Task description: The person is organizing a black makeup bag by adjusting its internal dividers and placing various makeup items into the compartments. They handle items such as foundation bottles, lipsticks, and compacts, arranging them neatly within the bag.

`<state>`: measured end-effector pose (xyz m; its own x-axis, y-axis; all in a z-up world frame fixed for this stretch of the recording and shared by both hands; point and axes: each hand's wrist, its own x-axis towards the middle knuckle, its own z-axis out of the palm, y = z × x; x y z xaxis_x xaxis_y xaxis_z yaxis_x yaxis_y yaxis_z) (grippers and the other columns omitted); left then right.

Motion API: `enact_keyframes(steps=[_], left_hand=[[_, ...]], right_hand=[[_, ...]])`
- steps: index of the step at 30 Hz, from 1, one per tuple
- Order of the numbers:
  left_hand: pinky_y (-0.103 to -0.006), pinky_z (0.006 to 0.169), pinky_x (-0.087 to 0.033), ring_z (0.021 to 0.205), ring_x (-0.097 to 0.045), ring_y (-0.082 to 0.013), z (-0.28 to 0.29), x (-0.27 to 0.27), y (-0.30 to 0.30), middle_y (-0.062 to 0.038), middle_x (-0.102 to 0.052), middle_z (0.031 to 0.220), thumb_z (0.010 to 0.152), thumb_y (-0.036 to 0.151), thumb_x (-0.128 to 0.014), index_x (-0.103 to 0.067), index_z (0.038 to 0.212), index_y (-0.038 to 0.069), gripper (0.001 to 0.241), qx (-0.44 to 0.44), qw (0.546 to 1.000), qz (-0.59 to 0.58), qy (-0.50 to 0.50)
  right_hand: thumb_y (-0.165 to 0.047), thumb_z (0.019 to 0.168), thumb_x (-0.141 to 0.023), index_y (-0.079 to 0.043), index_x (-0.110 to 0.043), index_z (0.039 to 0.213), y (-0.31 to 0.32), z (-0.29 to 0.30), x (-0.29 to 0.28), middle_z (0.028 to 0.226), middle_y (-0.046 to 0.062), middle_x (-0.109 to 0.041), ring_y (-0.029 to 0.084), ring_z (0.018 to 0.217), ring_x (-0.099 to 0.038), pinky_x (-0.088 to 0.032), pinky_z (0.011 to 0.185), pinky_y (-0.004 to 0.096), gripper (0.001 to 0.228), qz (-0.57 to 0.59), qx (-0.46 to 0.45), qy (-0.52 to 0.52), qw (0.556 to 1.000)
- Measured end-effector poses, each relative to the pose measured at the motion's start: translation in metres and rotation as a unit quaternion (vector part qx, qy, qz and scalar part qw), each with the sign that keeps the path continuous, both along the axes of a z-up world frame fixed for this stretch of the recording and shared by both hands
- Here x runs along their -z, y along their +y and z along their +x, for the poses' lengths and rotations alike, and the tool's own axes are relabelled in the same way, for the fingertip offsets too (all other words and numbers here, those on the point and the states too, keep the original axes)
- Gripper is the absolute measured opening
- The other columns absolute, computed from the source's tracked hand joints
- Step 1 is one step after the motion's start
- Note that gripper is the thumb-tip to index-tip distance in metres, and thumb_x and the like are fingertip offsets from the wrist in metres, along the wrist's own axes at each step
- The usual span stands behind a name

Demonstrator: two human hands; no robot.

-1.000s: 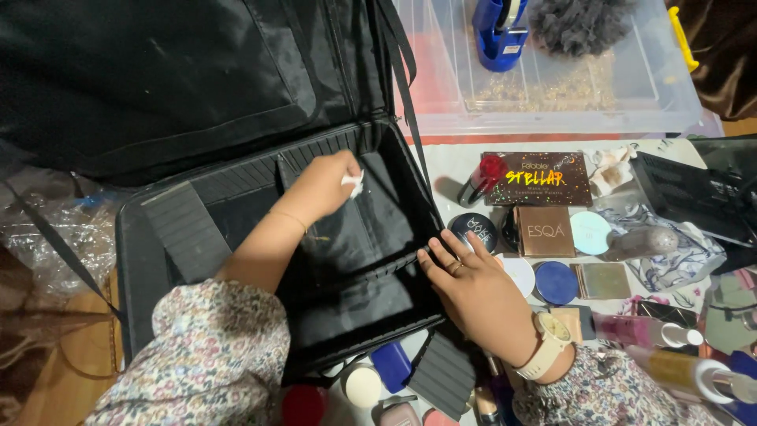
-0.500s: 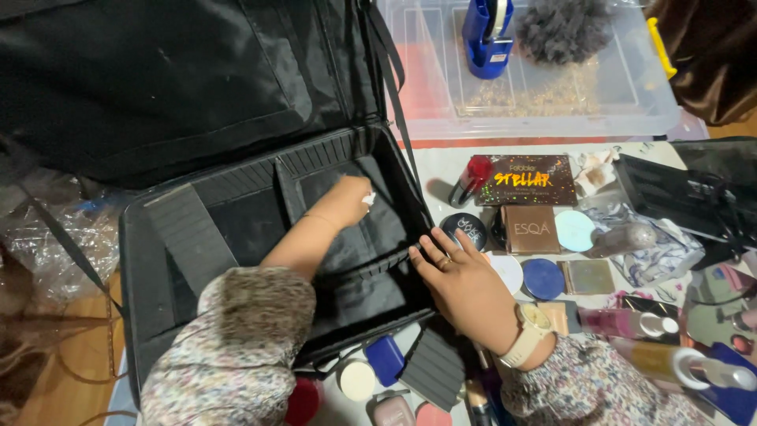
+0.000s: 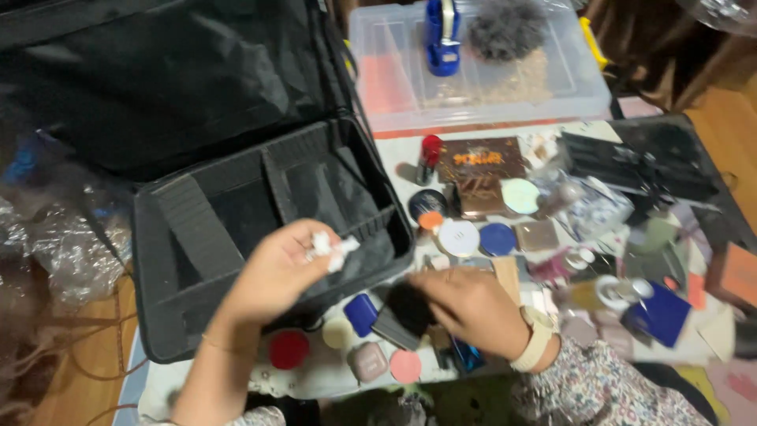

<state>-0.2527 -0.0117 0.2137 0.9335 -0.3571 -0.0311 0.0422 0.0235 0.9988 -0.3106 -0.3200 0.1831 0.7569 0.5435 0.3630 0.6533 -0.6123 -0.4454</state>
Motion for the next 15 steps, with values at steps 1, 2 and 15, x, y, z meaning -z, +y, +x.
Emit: enact_keyframes(steps=[1,2,15], left_hand=[[-0.026,0.08,-0.054,0.082,-0.066,-0.0124,-0.014,-0.003,-0.017,-0.005,-0.071,0.087,0.085,0.001,-0.074,-0.069,0.109,0.001,0.025,0.01,1.0,0.0,0.001],[-0.0281,0.081,-0.054,0.084,-0.067,-0.0128,-0.027,-0.007,-0.034,-0.005,-0.073,0.088,0.085,0.004,-0.074,-0.071,0.109,0.003,0.025,0.032,0.999,0.016,0.006],[-0.0316,0.084,-0.057,0.097,-0.068,-0.0183,-0.11,0.043,-0.255,-0.014,-0.073,0.099,0.088,0.002,-0.072,-0.067,0.115,-0.004,0.027,0.171,0.983,-0.066,0.027]], right_hand=[[-0.003,0.082,-0.065,-0.008,-0.071,0.121,-0.005,-0.018,-0.007,0.097,0.015,-0.077,0.036,0.089,-0.075,-0.057,0.084,0.05,0.039,0.0,0.01,0.001,1.0],[-0.011,0.089,-0.06,-0.007,-0.072,0.12,-0.01,-0.036,-0.015,0.089,0.01,-0.074,0.03,0.079,-0.073,-0.057,0.074,0.044,0.034,0.027,-0.012,-0.063,0.998],[-0.003,0.088,-0.065,0.0,-0.077,0.097,-0.161,-0.142,0.051,0.074,0.011,-0.068,0.026,0.061,-0.061,-0.051,0.061,0.036,0.016,0.253,0.342,-0.276,0.862]])
